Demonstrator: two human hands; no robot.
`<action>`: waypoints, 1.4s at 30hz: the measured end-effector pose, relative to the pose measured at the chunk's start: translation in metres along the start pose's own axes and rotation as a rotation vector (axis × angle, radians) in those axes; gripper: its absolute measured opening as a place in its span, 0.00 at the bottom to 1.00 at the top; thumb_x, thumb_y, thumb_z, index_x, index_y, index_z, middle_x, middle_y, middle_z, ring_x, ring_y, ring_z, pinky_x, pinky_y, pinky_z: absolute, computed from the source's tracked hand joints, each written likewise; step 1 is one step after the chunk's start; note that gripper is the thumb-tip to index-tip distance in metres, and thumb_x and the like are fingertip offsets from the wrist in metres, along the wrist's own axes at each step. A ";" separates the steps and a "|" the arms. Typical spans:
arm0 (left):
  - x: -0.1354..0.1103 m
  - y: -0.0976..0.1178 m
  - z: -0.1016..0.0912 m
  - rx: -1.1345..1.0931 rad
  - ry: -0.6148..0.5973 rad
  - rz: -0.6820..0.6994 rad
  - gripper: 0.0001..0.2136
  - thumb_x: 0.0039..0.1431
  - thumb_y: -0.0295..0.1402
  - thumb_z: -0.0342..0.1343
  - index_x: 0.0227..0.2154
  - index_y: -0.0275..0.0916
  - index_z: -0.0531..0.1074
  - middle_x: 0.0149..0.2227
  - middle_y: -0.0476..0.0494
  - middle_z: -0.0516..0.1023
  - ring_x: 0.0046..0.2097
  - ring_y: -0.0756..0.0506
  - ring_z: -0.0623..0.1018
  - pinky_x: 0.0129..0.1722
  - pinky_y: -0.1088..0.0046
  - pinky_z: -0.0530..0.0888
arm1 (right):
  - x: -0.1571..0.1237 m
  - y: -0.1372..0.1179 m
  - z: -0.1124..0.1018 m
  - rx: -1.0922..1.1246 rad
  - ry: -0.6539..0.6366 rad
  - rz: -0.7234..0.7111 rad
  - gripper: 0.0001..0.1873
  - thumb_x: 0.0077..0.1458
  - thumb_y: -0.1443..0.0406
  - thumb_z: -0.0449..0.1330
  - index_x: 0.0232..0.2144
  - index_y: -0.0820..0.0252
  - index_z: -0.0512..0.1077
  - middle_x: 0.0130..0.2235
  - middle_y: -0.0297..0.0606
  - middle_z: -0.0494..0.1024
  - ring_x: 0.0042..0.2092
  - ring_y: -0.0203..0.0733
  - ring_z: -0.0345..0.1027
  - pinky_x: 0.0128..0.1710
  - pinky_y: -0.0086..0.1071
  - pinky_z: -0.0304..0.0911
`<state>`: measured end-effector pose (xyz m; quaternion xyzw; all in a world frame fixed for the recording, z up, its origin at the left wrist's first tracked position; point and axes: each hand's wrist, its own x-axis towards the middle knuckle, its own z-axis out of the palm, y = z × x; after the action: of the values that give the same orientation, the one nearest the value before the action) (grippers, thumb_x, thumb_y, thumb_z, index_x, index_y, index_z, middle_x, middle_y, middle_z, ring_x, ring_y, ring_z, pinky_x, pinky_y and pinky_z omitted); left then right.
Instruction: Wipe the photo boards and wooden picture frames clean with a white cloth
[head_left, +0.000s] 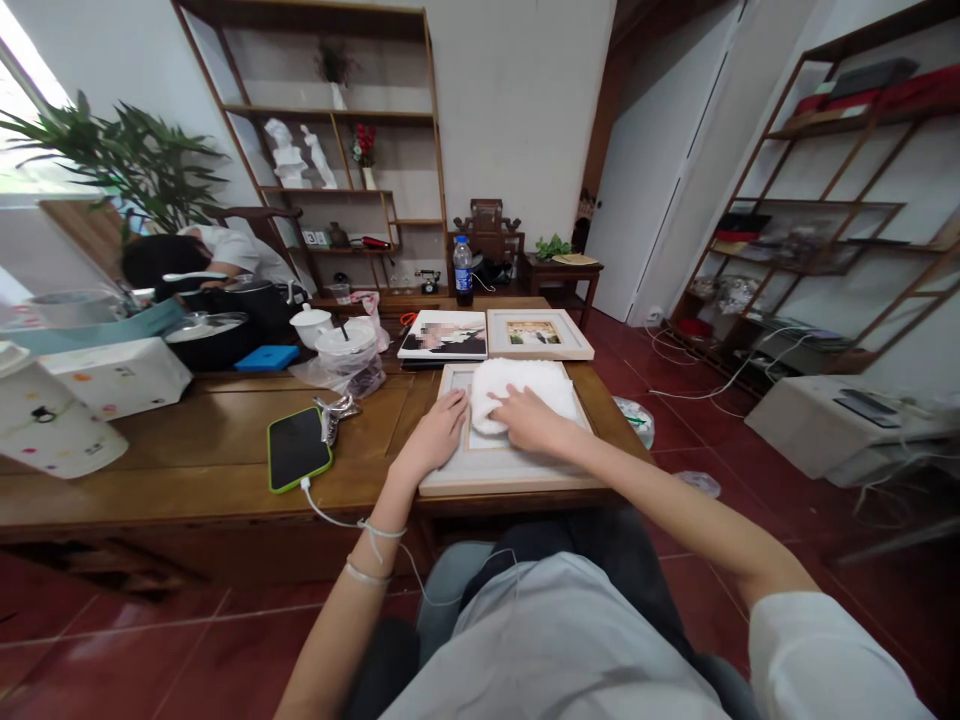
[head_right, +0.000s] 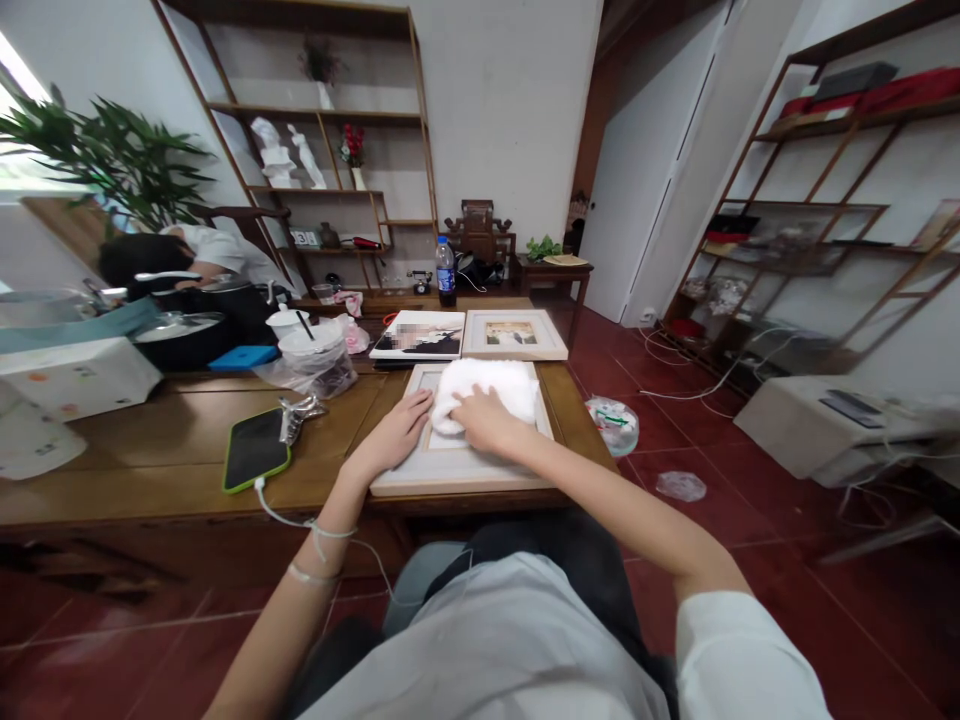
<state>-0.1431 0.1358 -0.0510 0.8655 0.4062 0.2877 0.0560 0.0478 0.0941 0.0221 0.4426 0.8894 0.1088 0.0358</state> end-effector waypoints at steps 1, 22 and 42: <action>0.000 0.000 0.000 -0.002 0.000 -0.001 0.19 0.63 0.30 0.39 0.54 0.30 0.64 0.58 0.32 0.63 0.61 0.41 0.61 0.61 0.60 0.58 | -0.010 -0.011 -0.005 0.013 -0.006 -0.036 0.21 0.48 0.76 0.50 0.42 0.62 0.73 0.55 0.48 0.68 0.51 0.55 0.63 0.44 0.45 0.62; 0.001 0.002 -0.001 -0.020 0.002 -0.023 0.20 0.62 0.30 0.39 0.53 0.29 0.65 0.58 0.32 0.63 0.61 0.41 0.61 0.61 0.59 0.58 | -0.013 0.020 0.001 0.054 0.064 -0.007 0.27 0.44 0.78 0.51 0.48 0.60 0.70 0.60 0.44 0.61 0.59 0.54 0.54 0.52 0.44 0.57; 0.002 -0.001 0.000 -0.038 -0.002 -0.024 0.20 0.62 0.31 0.39 0.54 0.31 0.64 0.59 0.33 0.63 0.61 0.40 0.61 0.61 0.57 0.58 | 0.007 0.049 -0.009 0.148 -0.011 0.041 0.21 0.45 0.77 0.50 0.39 0.59 0.74 0.43 0.42 0.77 0.44 0.45 0.69 0.35 0.30 0.55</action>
<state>-0.1426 0.1374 -0.0505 0.8597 0.4111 0.2935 0.0763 0.0802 0.1263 0.0425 0.4627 0.8855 0.0410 0.0055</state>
